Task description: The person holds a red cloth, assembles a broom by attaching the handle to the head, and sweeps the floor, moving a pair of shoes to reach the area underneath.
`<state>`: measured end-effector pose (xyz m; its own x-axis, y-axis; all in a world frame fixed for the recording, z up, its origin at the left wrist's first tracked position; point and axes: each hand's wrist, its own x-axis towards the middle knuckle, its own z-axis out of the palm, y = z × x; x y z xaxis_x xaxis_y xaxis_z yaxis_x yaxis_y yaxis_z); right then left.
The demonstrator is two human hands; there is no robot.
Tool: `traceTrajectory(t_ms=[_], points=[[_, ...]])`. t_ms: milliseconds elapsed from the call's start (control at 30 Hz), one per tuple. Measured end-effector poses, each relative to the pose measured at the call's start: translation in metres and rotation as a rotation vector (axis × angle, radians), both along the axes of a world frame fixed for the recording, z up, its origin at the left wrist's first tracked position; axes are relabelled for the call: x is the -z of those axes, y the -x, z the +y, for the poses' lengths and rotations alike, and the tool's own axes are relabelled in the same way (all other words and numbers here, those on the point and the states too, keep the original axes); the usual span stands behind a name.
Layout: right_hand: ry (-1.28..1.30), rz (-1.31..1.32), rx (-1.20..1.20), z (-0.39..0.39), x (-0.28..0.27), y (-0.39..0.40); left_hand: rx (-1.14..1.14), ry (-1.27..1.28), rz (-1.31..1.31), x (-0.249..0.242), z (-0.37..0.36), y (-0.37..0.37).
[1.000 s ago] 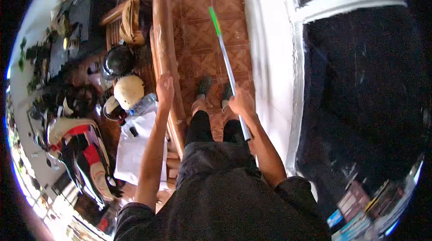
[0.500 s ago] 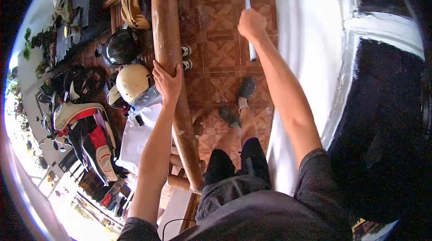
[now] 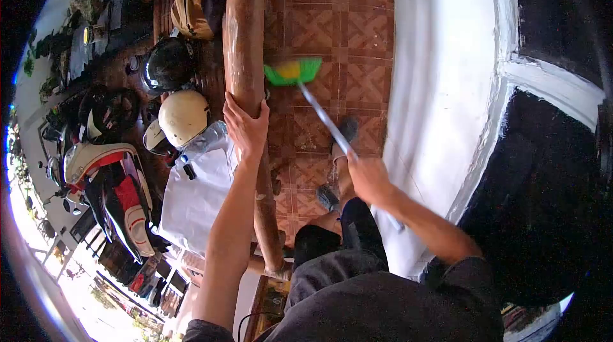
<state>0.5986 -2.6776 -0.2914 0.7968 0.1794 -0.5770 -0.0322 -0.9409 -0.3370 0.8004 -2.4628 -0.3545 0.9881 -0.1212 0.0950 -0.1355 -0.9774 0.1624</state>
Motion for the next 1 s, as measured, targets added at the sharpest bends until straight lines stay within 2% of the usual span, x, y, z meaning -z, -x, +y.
traceTrajectory(t_ms=[133, 233, 367, 433, 500, 667, 833, 1000], points=[[-0.126, 0.394, 0.176, -0.002, -0.076, 0.015, -0.039, -0.004, 0.036, 0.000, -0.001, -0.001], [-0.091, 0.337, 0.259, -0.012, -0.092, 0.019, -0.058, -0.008, 0.065, 0.000, -0.004, -0.001], [0.067, 0.071, 0.296, -0.026, -0.056, -0.011, -0.066, -0.039, 0.074, 0.004, -0.006, 0.001], [0.120, 0.002, 0.313, -0.026, -0.016, -0.043, -0.065, -0.055, 0.070, 0.008, -0.006, 0.002], [0.197, -0.178, 0.233, -0.026, 0.033, -0.070, -0.062, -0.073, 0.065, 0.011, -0.007, 0.003], [0.088, -0.056, 0.210, -0.015, 0.076, -0.105, -0.074, -0.099, 0.080, 0.014, -0.009, 0.008], [-0.002, 0.025, 0.138, -0.005, 0.068, -0.038, -0.075, -0.090, 0.081, 0.016, -0.009, 0.005], [-0.103, 0.195, 0.284, -0.025, 0.000, 0.002, -0.089, -0.096, 0.085, 0.013, -0.013, 0.006]])
